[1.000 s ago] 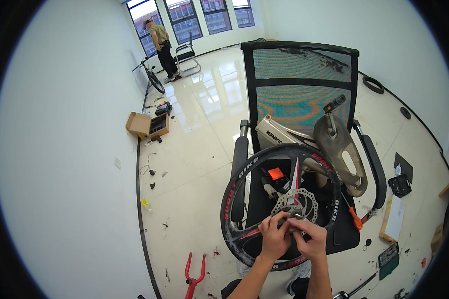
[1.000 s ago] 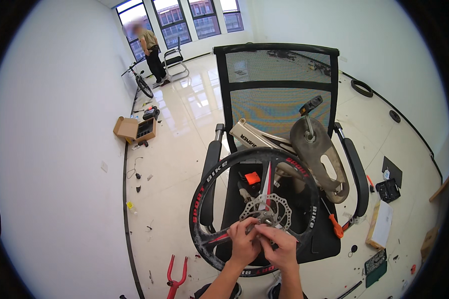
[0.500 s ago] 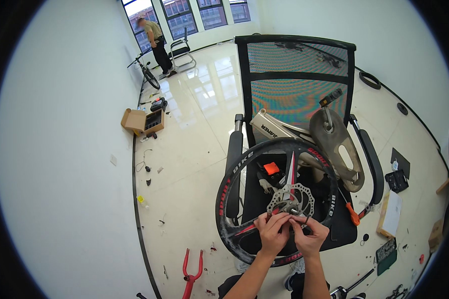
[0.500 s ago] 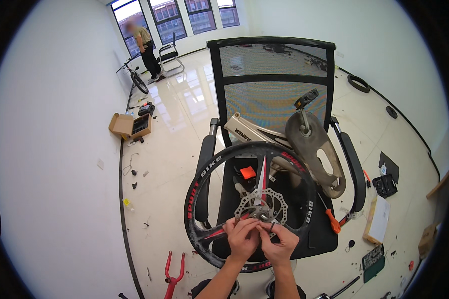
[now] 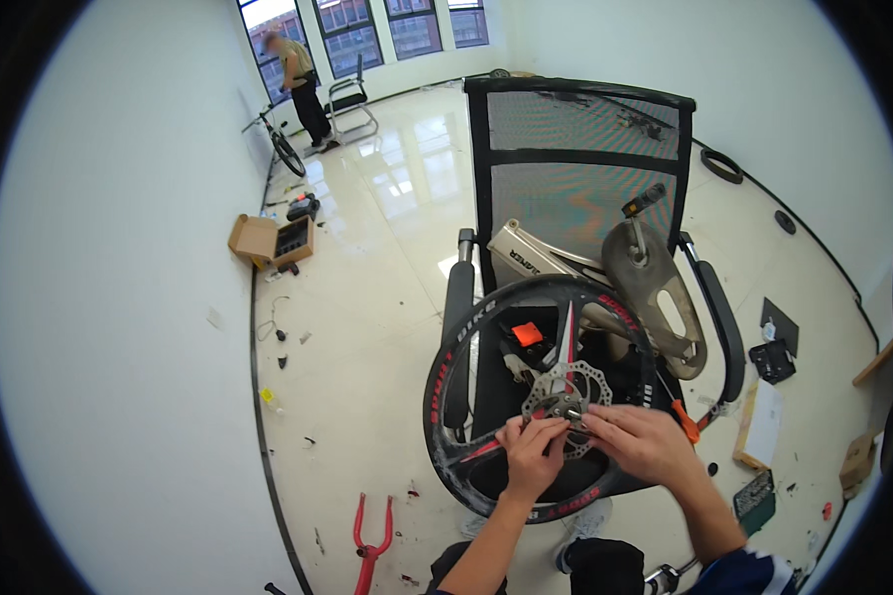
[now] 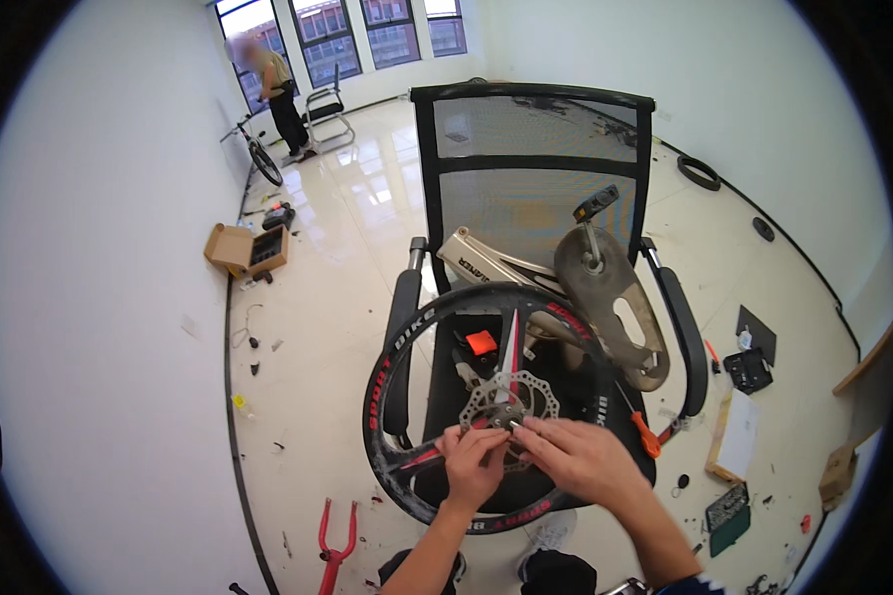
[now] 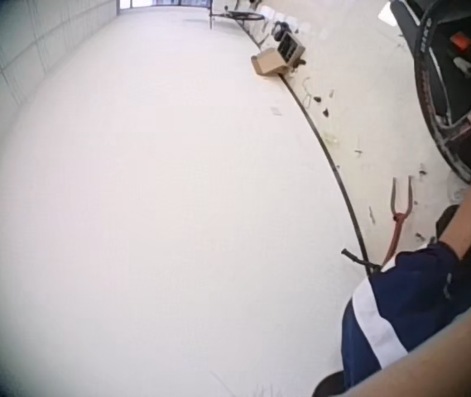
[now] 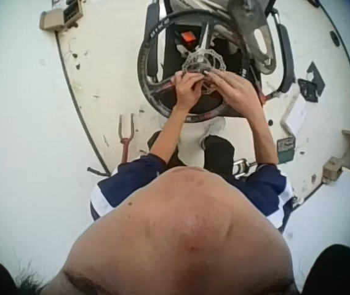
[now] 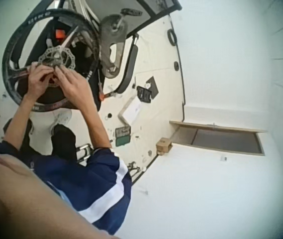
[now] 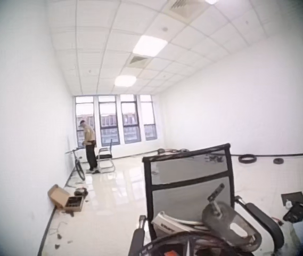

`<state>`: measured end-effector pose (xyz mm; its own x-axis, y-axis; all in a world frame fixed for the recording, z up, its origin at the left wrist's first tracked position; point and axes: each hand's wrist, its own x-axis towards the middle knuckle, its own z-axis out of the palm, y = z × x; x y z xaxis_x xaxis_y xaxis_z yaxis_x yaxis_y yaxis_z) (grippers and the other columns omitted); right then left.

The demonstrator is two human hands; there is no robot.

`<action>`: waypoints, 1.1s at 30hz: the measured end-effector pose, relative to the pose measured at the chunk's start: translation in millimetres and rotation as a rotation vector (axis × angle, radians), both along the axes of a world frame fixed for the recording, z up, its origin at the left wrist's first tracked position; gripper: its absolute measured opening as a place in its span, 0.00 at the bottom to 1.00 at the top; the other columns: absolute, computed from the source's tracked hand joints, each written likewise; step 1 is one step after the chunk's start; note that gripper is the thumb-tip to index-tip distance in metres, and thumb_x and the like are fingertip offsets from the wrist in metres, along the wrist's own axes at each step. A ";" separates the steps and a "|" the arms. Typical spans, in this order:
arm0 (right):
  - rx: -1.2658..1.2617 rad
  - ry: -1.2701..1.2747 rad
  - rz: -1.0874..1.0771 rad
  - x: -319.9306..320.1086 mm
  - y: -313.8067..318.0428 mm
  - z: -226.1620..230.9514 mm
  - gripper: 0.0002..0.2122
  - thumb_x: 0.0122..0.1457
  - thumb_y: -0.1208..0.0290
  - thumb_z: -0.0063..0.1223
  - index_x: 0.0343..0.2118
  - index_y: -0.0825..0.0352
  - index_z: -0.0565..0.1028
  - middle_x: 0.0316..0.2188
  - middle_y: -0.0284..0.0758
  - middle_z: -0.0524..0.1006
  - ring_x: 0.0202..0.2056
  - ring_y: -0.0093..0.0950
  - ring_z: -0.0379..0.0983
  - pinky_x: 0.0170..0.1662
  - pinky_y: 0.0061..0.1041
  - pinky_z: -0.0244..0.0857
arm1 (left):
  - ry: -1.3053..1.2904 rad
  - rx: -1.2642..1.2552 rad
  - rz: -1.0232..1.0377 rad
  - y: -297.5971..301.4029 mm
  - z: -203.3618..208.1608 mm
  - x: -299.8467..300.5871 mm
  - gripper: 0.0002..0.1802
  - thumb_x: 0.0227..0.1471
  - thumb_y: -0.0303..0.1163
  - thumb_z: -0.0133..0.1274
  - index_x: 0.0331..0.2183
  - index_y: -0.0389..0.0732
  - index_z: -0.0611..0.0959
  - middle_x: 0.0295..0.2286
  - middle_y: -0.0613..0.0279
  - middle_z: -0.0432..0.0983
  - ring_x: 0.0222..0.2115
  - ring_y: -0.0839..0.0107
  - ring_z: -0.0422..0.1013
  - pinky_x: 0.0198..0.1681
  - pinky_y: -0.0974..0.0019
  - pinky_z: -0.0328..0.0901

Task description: The person works on a bicycle wheel hub and disc brake rotor, then moves to the red fork and handlebar assembly. They use an Allen key to tighten bolts on the handlebar stem and adjust the handlebar position.

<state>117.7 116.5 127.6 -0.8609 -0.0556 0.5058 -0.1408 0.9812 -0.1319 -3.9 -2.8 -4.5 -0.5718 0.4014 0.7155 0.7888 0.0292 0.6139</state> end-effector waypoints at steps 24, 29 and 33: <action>-0.223 -0.104 -0.415 10.2 -46.9 -11.4 0.09 0.58 0.70 0.52 0.24 0.68 0.71 0.20 0.41 0.74 0.23 0.42 0.72 0.25 0.37 0.66 | 0.000 0.056 -0.011 -1.5 0.2 -0.6 0.08 0.40 0.26 0.63 0.28 0.49 0.84 0.30 0.76 0.78 0.34 0.69 0.67 0.42 0.63 0.54; -0.344 -0.087 -0.434 11.3 -51.5 -1.5 0.08 0.57 0.71 0.52 0.24 0.70 0.74 0.22 0.44 0.75 0.25 0.44 0.72 0.28 0.37 0.66 | 0.005 0.063 -0.020 0.4 3.2 1.4 0.08 0.41 0.27 0.62 0.29 0.49 0.84 0.30 0.76 0.78 0.34 0.69 0.67 0.41 0.62 0.54; -0.701 -0.006 -0.526 7.3 -47.4 -16.9 0.06 0.55 0.75 0.57 0.26 0.71 0.76 0.19 0.38 0.76 0.18 0.25 0.73 0.22 0.25 0.64 | 0.005 0.056 -0.011 -1.1 1.9 -0.8 0.09 0.40 0.26 0.62 0.29 0.49 0.84 0.30 0.76 0.78 0.33 0.69 0.67 0.41 0.63 0.54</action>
